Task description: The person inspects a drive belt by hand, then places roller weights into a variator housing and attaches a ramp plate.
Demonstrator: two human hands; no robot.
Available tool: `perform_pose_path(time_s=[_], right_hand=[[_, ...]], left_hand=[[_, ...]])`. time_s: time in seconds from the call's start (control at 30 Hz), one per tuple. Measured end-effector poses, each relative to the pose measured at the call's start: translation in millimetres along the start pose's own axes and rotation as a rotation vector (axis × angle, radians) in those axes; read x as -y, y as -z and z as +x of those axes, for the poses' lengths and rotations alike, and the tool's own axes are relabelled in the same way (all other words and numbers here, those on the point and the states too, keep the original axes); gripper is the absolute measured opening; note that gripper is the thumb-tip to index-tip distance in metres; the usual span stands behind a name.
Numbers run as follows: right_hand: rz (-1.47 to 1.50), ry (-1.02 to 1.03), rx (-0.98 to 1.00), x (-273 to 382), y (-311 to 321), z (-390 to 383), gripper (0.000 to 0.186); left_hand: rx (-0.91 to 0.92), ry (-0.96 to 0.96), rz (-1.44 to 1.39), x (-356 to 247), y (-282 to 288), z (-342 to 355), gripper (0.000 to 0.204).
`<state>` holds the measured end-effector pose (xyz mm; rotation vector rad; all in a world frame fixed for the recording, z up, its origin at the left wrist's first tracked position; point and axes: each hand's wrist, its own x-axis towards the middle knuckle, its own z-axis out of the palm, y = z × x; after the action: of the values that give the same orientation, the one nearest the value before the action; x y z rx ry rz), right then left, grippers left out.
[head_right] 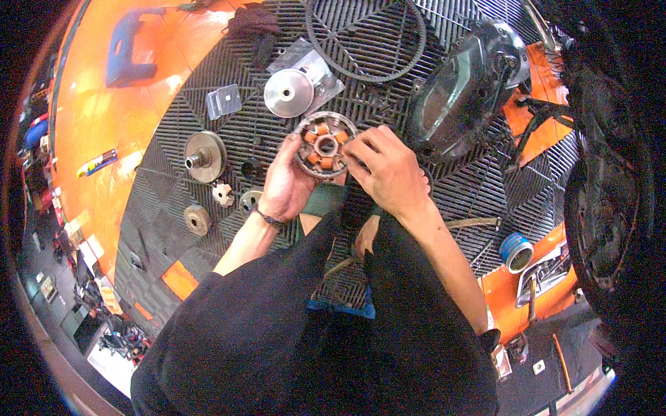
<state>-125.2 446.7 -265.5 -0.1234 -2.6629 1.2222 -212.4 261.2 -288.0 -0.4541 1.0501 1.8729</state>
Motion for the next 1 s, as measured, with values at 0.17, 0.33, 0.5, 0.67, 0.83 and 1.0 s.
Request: perform_pose_path(time_s=[0.17, 0.33, 0.5, 0.67, 0.83, 1.0], right_hand=[[-0.011, 0.035, 0.088, -8.0, -6.4, -12.2, 0.021], [0.099, -0.147, -0.017, 2.5, -5.9, -15.9, 0.022], [0.054, -0.337, -0.067, -13.1, -2.5, -26.5, 0.019], [0.018, -0.381, -0.043, -32.9, -8.4, -34.0, 0.016], [-0.075, -0.333, -0.046, -47.6, -8.4, -4.6, 0.014], [-0.261, -0.257, -0.071, -89.7, -35.8, 31.7, 0.018]], left_hand=[[-0.042, 0.046, -0.054, 12.4, 9.4, 0.4, 0.034], [-0.049, 0.022, -0.053, 5.2, 26.2, 3.6, 0.031], [-0.457, -0.43, 0.397, -34.6, 121.4, 36.5, 0.042], [-0.719, -0.534, 0.676, -88.3, 174.5, 34.1, 0.04], [-0.801, -0.203, 1.721, -122.7, 176.2, 26.0, 0.052], [-0.885, -0.041, 1.963, -141.3, 67.7, 36.1, 0.048]])
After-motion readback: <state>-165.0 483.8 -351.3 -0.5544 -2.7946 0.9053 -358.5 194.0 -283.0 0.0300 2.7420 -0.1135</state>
